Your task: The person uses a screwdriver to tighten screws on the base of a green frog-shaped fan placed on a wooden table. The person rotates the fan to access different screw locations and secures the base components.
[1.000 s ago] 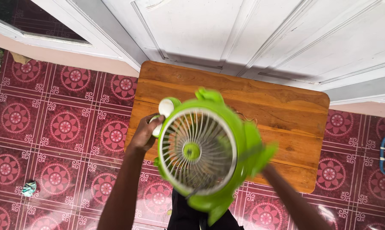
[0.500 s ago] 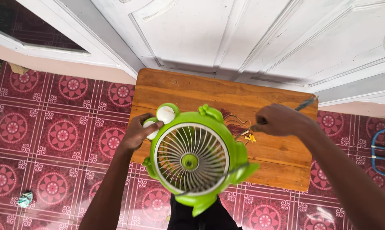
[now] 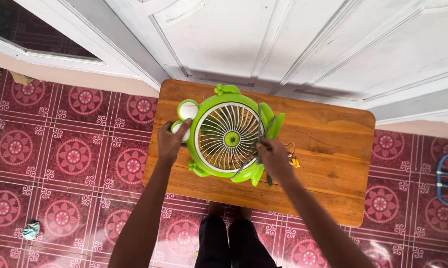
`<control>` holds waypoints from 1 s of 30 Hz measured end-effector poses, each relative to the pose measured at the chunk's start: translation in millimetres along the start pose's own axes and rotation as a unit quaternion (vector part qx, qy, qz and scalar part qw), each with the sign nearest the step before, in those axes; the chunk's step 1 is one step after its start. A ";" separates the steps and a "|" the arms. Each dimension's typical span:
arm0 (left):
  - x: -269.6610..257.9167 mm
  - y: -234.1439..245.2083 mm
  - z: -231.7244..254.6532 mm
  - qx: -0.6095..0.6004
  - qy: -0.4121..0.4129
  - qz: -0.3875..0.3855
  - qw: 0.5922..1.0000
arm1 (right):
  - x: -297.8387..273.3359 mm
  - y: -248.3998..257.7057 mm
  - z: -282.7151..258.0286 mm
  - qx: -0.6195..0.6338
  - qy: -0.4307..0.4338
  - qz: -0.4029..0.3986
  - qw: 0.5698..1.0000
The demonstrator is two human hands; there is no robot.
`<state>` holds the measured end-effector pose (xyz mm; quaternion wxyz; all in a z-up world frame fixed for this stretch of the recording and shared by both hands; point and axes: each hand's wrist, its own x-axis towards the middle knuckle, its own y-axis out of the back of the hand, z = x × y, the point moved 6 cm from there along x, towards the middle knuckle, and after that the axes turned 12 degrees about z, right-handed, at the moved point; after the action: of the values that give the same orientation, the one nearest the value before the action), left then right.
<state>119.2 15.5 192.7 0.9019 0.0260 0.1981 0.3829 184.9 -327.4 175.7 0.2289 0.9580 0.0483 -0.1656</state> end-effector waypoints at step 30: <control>81.3 -168.3 -78.3 0.405 -0.171 -0.219 0.871 | -47.4 -118.7 184.9 0.163 -0.221 0.054 0.960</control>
<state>255.3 -54.4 59.7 0.8927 0.4103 0.1793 0.0509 65.8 -306.6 -13.7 0.0829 0.9230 -0.0827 -0.3664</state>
